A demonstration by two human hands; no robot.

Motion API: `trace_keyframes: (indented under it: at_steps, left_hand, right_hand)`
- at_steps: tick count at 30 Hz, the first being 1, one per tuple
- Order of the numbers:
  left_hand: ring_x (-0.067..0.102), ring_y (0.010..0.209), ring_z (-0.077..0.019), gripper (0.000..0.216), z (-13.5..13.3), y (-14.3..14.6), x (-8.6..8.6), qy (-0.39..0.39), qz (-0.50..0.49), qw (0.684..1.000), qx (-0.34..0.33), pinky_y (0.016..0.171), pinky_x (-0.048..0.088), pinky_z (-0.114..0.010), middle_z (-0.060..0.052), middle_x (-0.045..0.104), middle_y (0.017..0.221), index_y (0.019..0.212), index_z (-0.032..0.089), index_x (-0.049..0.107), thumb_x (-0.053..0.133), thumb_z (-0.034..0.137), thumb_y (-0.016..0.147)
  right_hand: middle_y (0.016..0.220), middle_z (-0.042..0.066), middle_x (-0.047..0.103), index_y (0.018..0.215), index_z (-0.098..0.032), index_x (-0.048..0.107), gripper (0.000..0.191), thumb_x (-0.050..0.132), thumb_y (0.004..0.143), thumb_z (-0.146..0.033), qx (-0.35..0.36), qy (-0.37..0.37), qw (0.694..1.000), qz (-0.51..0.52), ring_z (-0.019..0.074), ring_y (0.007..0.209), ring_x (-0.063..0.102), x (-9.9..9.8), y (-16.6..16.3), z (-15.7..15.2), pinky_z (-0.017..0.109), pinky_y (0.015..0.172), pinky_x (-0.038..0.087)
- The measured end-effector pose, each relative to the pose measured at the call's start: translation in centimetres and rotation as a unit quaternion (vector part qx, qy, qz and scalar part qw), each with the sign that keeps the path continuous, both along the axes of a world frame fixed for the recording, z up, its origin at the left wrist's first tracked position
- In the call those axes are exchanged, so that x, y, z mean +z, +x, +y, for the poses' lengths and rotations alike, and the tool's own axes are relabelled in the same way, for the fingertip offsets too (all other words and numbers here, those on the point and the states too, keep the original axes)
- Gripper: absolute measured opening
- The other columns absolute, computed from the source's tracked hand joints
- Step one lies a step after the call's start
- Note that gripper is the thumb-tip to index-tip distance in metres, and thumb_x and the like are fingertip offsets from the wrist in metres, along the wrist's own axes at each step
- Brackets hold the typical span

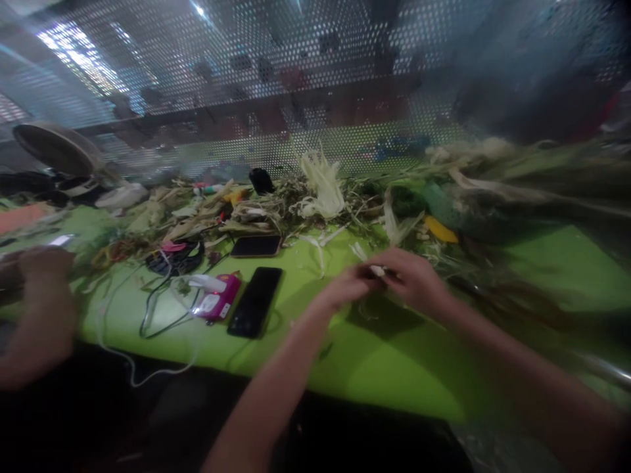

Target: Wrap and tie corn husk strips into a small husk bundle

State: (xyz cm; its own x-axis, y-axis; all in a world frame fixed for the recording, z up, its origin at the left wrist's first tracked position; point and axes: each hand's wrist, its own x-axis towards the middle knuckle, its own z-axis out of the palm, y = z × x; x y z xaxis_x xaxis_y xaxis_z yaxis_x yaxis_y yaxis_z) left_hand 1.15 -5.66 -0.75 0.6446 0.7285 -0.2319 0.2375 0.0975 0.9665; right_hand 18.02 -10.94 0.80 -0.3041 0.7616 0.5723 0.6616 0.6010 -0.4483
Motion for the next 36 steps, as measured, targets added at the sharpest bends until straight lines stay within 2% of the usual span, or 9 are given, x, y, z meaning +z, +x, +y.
trace_keyframes:
  at_steps: [2,5,10,13,16,19,24,29,36]
  left_hand:
    - [0.058,0.071,-0.0135,0.019,-0.1,0.0,-0.1,-0.027,-0.008,1.000,0.002,0.070,0.046,-0.027,-0.005,0.068,0.081,0.084,0.013,0.070,0.071,0.025,0.070]
    - [0.057,0.070,-0.0138,0.018,0.0,0.0,-0.2,0.000,-0.011,1.000,-0.015,0.068,0.045,-0.027,-0.004,0.066,0.077,0.080,0.012,0.070,0.071,0.027,0.069]
    - [0.048,0.059,-0.0096,0.013,0.6,-0.3,-0.7,0.075,0.021,0.997,-0.010,0.056,0.037,-0.022,0.001,0.059,0.066,0.075,0.013,0.067,0.066,0.025,0.071]
    - [0.051,0.062,-0.0103,0.013,0.9,-0.5,-1.2,0.108,-0.011,0.994,-0.021,0.058,0.039,-0.022,0.000,0.061,0.068,0.076,0.014,0.067,0.066,0.026,0.073]
    - [0.056,0.068,-0.0125,0.014,1.1,-0.4,-1.6,0.106,-0.014,0.994,0.006,0.064,0.043,-0.024,-0.002,0.066,0.075,0.079,0.015,0.069,0.070,0.026,0.070]
    - [0.054,0.065,-0.0121,0.015,1.3,-0.4,-1.7,0.108,0.008,0.994,0.035,0.063,0.043,-0.024,-0.002,0.065,0.073,0.078,0.015,0.067,0.072,0.026,0.068]
    - [0.052,0.064,-0.0107,0.015,1.3,-0.5,-1.2,0.146,0.016,0.984,0.103,0.060,0.039,-0.022,0.002,0.060,0.068,0.076,0.016,0.062,0.071,0.018,0.064]
    - [0.055,0.063,-0.0097,0.030,1.3,-0.3,-0.3,0.086,-0.027,0.987,0.133,0.060,0.040,-0.021,0.001,0.063,0.072,0.092,0.015,0.062,0.069,0.012,0.063]
    - [0.056,0.064,-0.0089,0.026,1.2,-0.1,-0.3,0.032,-0.083,0.984,0.157,0.060,0.042,-0.020,0.001,0.063,0.072,0.089,0.015,0.061,0.069,0.011,0.065]
  right_hand:
    - [0.090,0.005,0.072,0.102,-0.021,0.071,0.023,0.060,0.085,-0.010,-0.023,0.004,1.000,-0.003,0.0173,0.077,0.066,0.2,0.1,-0.1,0.026,0.067,0.049]
    - [0.089,0.004,0.073,0.097,-0.022,0.073,0.020,0.061,0.086,-0.011,-0.003,0.011,1.000,-0.009,0.0156,0.076,0.067,0.1,0.3,0.0,0.025,0.067,0.048]
    - [0.096,0.005,0.072,0.109,-0.025,0.074,0.026,0.056,0.092,-0.017,0.024,-0.008,0.999,-0.044,0.0164,0.080,0.067,-0.3,0.7,0.4,0.025,0.067,0.048]
    - [0.097,0.005,0.072,0.115,-0.027,0.072,0.032,0.053,0.092,-0.016,0.021,-0.031,0.997,-0.062,0.0176,0.081,0.067,-0.4,0.8,0.6,0.026,0.068,0.048]
    - [0.097,0.005,0.074,0.117,-0.025,0.069,0.032,0.055,0.089,-0.015,-0.019,-0.066,0.997,-0.041,0.0192,0.081,0.068,-0.3,0.7,0.5,0.027,0.068,0.048]
    - [0.088,0.003,0.075,0.104,-0.023,0.070,0.021,0.061,0.086,-0.017,-0.074,-0.106,0.992,0.006,0.0186,0.073,0.068,0.1,0.5,0.3,0.026,0.065,0.047]
    - [0.083,0.002,0.074,0.090,-0.021,0.072,0.013,0.062,0.085,-0.016,-0.083,-0.085,0.992,0.031,0.0172,0.073,0.067,0.2,0.5,0.4,0.025,0.065,0.045]
    - [0.084,0.003,0.074,0.091,-0.022,0.075,0.016,0.059,0.089,-0.019,-0.084,-0.067,0.994,0.025,0.0170,0.075,0.066,0.0,0.4,0.5,0.025,0.066,0.045]
    - [0.079,0.001,0.073,0.089,-0.021,0.071,0.009,0.063,0.084,-0.020,-0.132,-0.104,0.985,0.046,0.0162,0.068,0.065,0.2,0.1,0.3,0.025,0.063,0.044]
